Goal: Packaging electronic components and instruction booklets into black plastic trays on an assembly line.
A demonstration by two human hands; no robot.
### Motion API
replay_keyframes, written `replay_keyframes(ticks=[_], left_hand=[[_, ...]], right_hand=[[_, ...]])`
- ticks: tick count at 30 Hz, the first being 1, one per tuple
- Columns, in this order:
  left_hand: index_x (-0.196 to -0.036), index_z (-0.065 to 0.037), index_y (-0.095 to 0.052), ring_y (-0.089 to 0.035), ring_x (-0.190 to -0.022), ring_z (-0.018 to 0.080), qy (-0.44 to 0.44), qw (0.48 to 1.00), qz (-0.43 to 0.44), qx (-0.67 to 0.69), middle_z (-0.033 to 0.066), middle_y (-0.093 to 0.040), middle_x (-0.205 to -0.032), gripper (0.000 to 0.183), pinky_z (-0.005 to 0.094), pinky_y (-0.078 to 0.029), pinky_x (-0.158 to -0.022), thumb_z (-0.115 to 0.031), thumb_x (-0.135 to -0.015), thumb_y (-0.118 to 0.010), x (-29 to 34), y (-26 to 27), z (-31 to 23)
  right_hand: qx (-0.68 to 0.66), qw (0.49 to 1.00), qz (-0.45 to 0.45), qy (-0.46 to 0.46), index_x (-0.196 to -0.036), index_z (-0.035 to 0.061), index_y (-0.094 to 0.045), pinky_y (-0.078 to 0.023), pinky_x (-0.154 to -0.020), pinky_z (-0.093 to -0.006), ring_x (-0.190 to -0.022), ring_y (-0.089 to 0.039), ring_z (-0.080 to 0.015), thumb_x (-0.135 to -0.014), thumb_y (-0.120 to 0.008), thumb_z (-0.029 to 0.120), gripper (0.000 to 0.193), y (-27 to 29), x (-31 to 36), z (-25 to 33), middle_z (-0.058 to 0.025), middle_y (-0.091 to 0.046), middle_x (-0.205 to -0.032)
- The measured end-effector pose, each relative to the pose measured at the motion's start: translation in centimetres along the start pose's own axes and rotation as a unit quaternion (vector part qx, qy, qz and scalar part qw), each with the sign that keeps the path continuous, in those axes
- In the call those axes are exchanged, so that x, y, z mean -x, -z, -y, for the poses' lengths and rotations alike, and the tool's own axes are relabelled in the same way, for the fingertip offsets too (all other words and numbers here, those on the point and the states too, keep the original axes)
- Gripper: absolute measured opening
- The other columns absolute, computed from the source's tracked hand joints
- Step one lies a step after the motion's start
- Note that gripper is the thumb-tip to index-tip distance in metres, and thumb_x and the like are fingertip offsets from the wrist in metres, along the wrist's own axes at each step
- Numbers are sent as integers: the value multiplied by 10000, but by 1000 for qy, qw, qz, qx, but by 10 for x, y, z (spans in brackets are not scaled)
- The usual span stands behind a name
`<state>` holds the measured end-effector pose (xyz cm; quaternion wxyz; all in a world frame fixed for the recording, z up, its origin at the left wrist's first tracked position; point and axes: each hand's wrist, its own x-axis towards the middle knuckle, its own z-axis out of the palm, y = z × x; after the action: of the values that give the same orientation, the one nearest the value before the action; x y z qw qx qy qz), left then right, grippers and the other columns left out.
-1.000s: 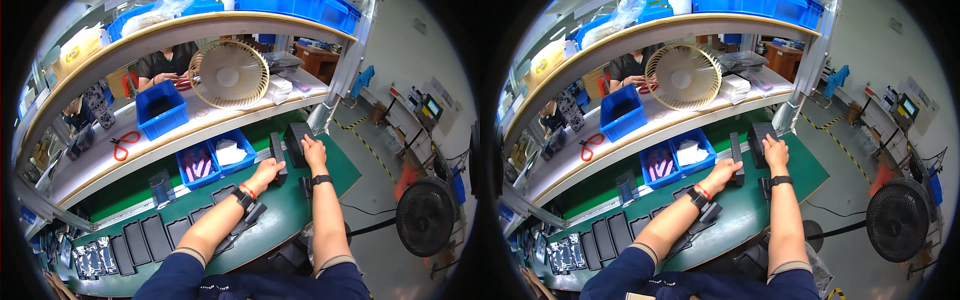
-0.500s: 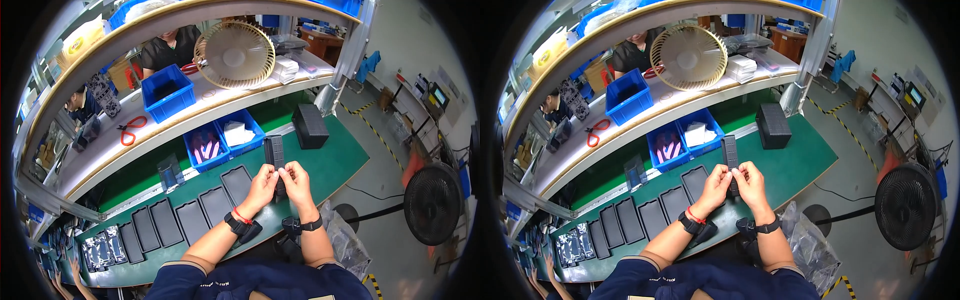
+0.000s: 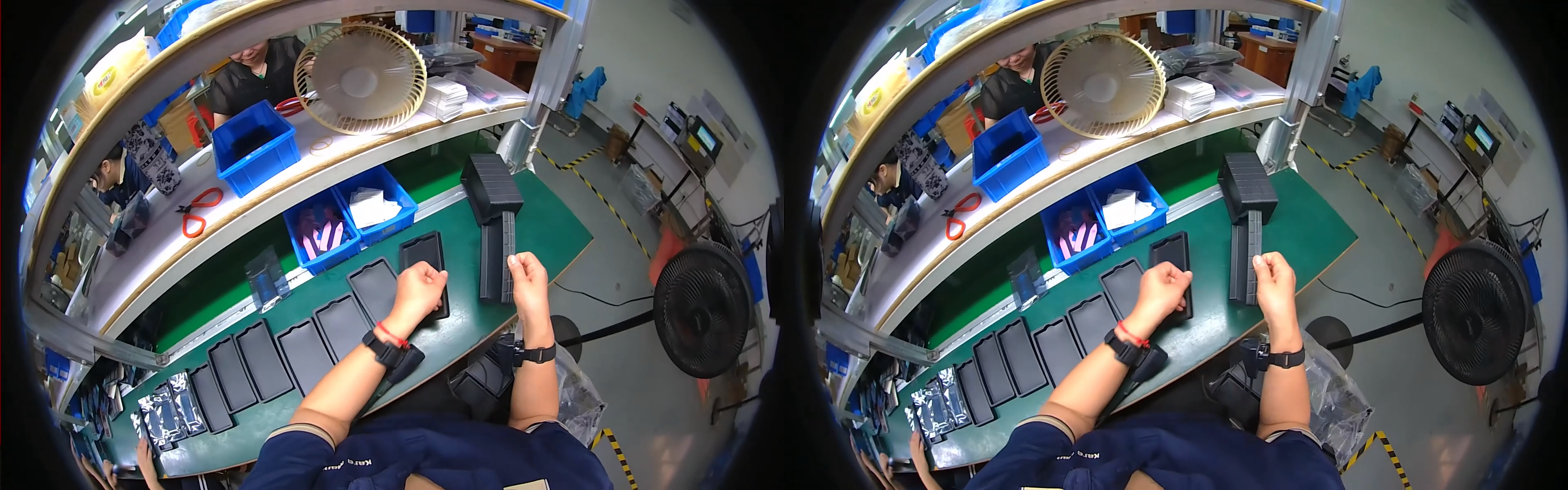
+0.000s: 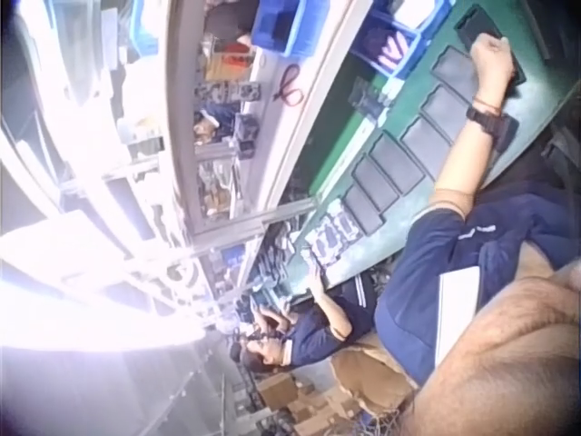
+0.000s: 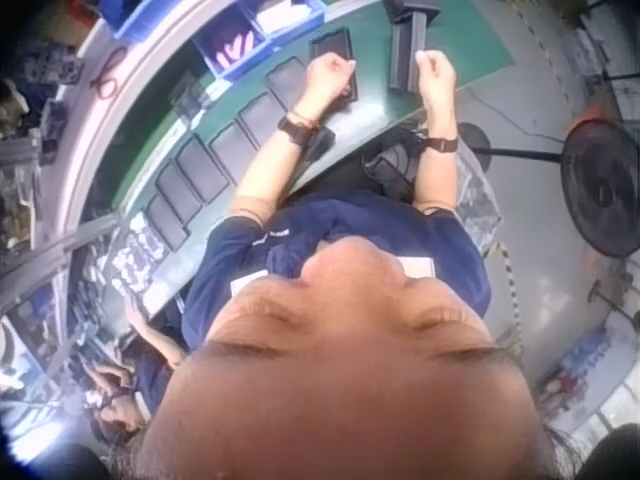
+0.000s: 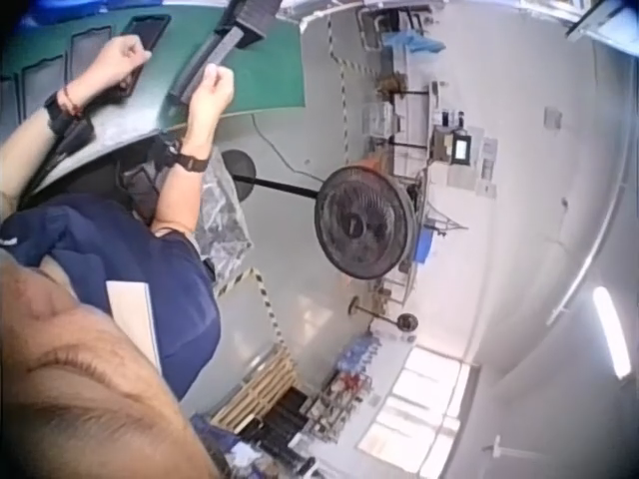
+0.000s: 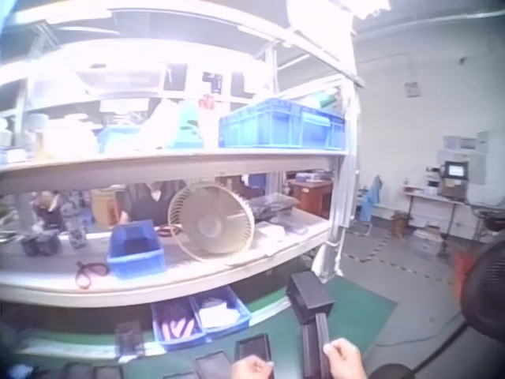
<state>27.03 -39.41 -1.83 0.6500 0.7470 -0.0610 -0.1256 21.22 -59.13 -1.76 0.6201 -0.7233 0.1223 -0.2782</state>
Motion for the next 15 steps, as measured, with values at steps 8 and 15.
replay_keyframes(ticks=[8, 15], left_hand=[[-746, -44, -494, -519, -513, 79, -75, 975, 178, 106, 10, -541, -625, 272, 241, -413, -459, -245, -923, -542, -3, -50, -8], [-727, -46, -452, -468, -433, 72, -81, 992, 89, 40, -15, -483, -530, 269, 242, -392, -395, -207, -921, -549, -12, -58, -19]], right_hand=[[214, 967, 9, 136, -803, -7, -515, -443, -646, -386, -711, -557, -321, -872, -535, 86, 118, -23, 32, 28, -170, -555, -761], [108, 988, -106, 41, -799, 17, -542, -391, -548, -265, -604, -420, -81, -915, -534, 161, 184, 47, 9, 0, 3, -484, -646]])
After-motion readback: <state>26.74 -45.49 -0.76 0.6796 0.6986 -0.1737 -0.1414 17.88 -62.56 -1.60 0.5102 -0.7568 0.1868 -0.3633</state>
